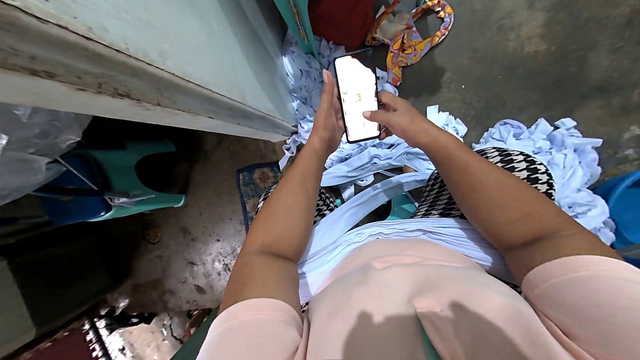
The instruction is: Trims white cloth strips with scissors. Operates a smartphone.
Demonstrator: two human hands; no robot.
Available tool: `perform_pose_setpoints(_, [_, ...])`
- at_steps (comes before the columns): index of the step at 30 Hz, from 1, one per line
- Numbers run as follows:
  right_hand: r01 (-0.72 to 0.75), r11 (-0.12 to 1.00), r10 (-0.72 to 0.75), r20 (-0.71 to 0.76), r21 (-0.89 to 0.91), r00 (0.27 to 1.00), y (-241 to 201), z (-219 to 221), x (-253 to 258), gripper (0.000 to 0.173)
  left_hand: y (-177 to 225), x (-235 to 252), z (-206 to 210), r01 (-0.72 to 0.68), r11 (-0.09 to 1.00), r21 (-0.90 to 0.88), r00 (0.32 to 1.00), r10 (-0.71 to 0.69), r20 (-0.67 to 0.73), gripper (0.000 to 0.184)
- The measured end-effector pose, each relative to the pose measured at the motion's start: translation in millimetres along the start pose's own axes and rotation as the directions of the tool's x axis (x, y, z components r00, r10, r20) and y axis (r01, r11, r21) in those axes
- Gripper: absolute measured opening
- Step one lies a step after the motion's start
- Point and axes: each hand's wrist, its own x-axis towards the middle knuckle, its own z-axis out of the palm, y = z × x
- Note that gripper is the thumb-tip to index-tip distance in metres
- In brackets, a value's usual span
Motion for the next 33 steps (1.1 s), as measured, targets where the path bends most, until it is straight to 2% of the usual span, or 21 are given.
perform_pose_setpoints(2, [-0.001,1.000,0.001,-0.059,0.000,0.998,0.3,-1.0,1.6,0.040,-2.3,-2.2,3.3,-0.015,0.998,0.053,0.999,0.013,0.042,0.084])
perform_pose_setpoints(5, [-0.018,1.000,0.017,-0.092,-0.011,0.996,3.4,-2.9,3.0,0.048,-5.7,-5.0,9.9,-0.019,0.994,0.112,0.997,0.010,0.079,0.080])
perform_pose_setpoints(10, [-0.023,0.996,0.010,-0.146,-0.085,0.989,5.9,-4.1,6.5,0.049,-9.3,-3.8,10.9,-0.036,0.994,0.099,0.992,0.024,0.122,0.078])
perform_pose_setpoints(18, [0.012,1.000,-0.013,-0.029,-0.025,1.000,0.4,-2.8,0.9,0.045,-4.9,-2.1,2.0,0.041,0.999,0.032,0.996,-0.044,0.081,0.087])
perform_pose_setpoints(33, [0.035,0.999,-0.036,0.011,0.028,0.999,-1.0,-2.4,-0.7,0.049,-6.0,-0.3,1.1,0.046,0.999,-0.003,0.995,-0.046,0.091,0.088])
